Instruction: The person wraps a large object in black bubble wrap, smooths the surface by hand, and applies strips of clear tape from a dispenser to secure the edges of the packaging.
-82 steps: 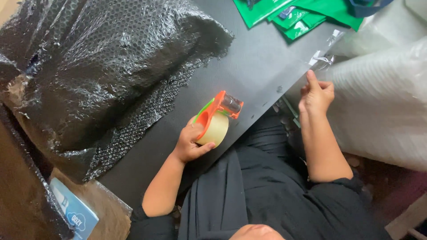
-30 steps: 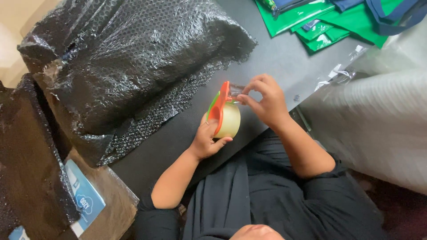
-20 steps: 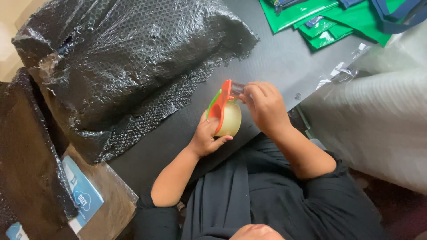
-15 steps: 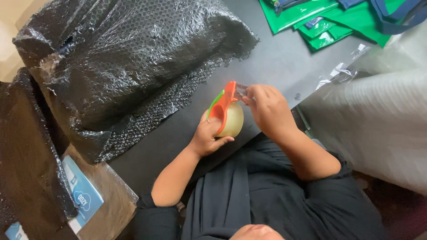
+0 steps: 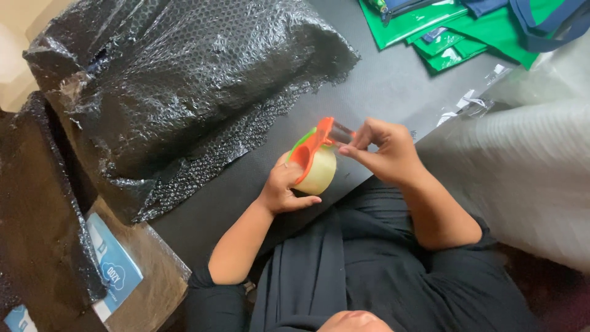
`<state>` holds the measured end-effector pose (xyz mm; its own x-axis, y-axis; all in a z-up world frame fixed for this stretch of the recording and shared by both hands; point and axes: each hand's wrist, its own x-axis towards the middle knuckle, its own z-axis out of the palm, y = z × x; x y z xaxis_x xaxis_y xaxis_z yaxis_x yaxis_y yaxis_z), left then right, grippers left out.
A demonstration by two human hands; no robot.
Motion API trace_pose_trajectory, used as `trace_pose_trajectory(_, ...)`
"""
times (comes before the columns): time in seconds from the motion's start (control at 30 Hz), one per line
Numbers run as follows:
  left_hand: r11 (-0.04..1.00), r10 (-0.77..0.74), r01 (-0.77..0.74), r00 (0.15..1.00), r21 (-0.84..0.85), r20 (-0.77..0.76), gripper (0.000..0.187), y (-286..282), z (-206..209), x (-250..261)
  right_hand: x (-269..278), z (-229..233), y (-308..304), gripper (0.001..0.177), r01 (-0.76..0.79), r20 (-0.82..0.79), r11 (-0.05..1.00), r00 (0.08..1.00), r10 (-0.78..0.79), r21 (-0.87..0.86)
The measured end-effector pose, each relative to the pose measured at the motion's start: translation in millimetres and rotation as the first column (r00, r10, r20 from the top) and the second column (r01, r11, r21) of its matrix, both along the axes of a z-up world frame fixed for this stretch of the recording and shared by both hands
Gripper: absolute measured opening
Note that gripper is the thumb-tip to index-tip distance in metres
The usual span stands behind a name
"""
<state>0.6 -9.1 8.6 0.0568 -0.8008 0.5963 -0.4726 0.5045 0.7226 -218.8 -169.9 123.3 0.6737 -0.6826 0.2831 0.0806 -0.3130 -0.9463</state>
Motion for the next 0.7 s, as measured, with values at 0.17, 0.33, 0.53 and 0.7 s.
trace_pose_trajectory(0.17,1.0,-0.008,0.008,1.0,-0.017,-0.024,0.042,-1.8,-9.7,-1.0,-8.7,18.0,-1.2,0.03,-0.025,0.039,0.999,0.999,0.024,0.034)
trace_pose_trajectory(0.33,1.0,-0.016,0.015,0.999,-0.018,-0.046,0.039,2.8,-21.3,6.5,-27.8,10.8,-22.4,0.036,0.07,0.06,0.998,0.996,-0.07,0.005)
trace_pose_trajectory(0.53,0.998,-0.058,0.058,0.997,0.003,-0.049,0.043,3.0,-11.6,7.1,-5.6,-45.9,-66.2,0.035,-0.013,0.142,0.974,0.99,-0.02,0.228)
trace_pose_trajectory(0.7,0.998,-0.046,0.048,0.997,0.027,-0.07,0.034,2.0,-6.9,5.5,18.6,-109.3,-83.3,0.041,-0.118,0.225,0.87,0.974,0.008,0.478)
